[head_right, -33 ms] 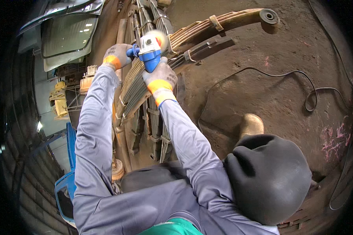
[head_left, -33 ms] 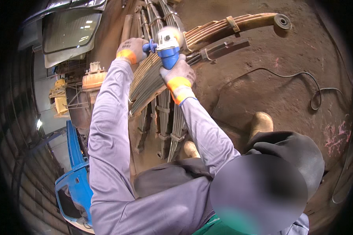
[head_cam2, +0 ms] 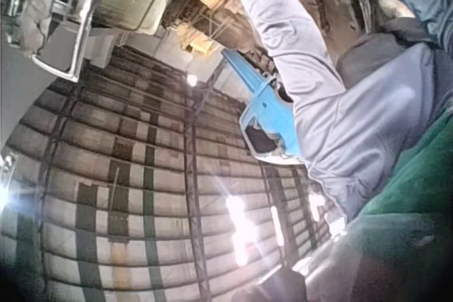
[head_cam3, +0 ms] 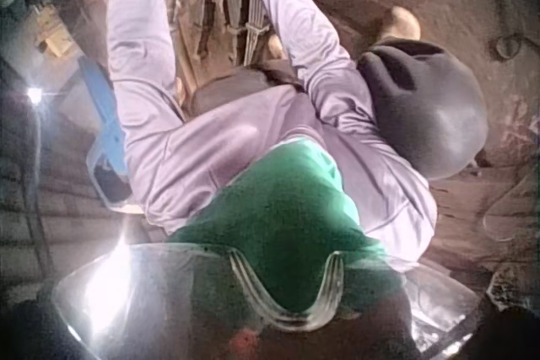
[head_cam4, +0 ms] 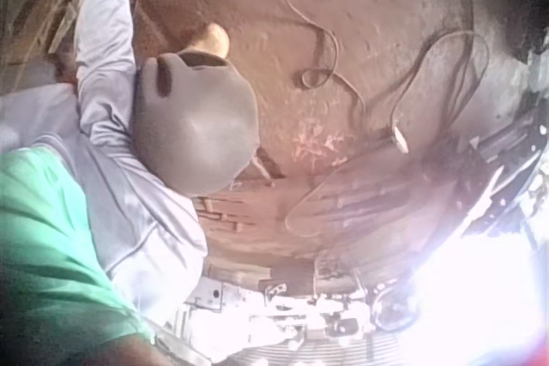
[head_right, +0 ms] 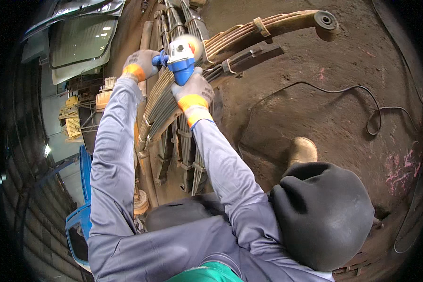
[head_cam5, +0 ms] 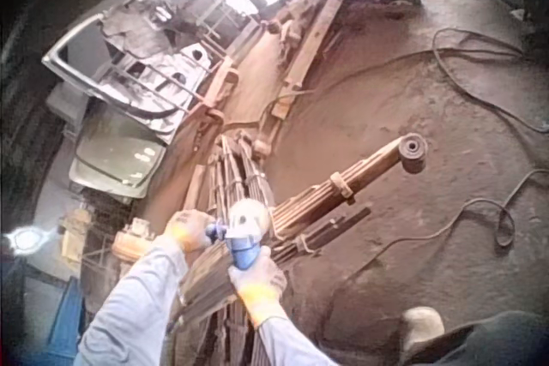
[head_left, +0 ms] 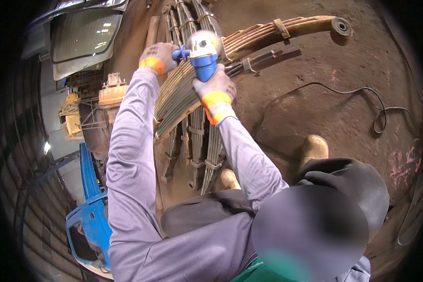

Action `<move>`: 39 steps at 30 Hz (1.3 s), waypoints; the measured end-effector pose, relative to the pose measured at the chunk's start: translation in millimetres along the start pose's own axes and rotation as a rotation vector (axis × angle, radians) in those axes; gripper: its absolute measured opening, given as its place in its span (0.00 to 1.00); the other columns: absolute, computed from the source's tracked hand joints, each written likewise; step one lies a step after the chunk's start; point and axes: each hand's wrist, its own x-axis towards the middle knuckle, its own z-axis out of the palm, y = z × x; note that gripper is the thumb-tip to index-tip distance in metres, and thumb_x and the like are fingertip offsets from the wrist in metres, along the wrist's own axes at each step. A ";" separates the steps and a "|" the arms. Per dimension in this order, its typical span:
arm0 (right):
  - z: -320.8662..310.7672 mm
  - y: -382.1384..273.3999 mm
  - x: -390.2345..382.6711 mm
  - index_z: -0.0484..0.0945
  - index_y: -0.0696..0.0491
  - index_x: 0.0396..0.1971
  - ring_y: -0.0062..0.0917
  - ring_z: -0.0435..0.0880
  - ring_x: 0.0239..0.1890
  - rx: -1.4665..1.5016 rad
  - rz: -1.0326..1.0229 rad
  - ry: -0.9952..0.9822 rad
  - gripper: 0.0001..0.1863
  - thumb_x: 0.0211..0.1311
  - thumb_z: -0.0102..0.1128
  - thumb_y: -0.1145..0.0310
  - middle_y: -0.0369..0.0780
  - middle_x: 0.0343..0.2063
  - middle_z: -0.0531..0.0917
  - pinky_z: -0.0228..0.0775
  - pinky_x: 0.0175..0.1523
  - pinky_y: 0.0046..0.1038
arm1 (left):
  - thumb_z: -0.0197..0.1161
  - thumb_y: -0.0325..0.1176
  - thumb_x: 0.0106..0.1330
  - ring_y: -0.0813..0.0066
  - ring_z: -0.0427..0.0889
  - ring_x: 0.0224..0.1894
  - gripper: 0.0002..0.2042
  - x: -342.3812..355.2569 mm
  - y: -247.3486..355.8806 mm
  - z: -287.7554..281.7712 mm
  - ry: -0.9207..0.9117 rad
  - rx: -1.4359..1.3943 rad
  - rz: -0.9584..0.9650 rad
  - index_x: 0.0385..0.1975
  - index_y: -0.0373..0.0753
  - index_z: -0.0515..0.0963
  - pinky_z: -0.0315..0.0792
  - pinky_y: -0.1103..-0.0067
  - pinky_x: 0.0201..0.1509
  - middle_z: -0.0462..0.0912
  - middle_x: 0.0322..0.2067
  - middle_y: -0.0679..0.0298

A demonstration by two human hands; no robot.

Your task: The person uses an angle grinder to smooth the surfaces of multiple metal rods laid on the floor. They repeatedly reposition the rods and adjust their stance while grinding different sections, producing visible sparks throughout the process.

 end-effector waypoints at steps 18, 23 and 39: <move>-3.7 -13.6 48.6 0.76 0.53 0.49 0.49 0.89 0.44 0.158 0.055 0.140 0.34 0.42 0.77 0.53 0.53 0.40 0.88 0.80 0.53 0.45 | 0.64 0.37 0.60 0.55 0.88 0.47 0.11 61.5 12.5 -36.4 0.109 0.188 0.070 0.41 0.51 0.87 0.80 0.62 0.55 0.89 0.45 0.55; 9.8 -7.2 36.3 0.79 0.50 0.50 0.45 0.89 0.47 0.159 0.083 0.109 0.33 0.41 0.76 0.52 0.50 0.40 0.89 0.79 0.55 0.42 | 0.64 0.41 0.63 0.55 0.88 0.48 0.11 49.7 3.7 -30.6 0.036 0.178 0.066 0.44 0.54 0.86 0.80 0.62 0.55 0.89 0.44 0.57; 15.3 -8.1 61.6 0.78 0.50 0.49 0.48 0.89 0.44 0.215 0.046 0.171 0.34 0.40 0.78 0.52 0.51 0.39 0.89 0.80 0.52 0.44 | 0.63 0.41 0.62 0.53 0.87 0.47 0.12 62.7 9.1 -38.2 0.116 0.227 0.061 0.45 0.55 0.84 0.80 0.61 0.54 0.89 0.44 0.58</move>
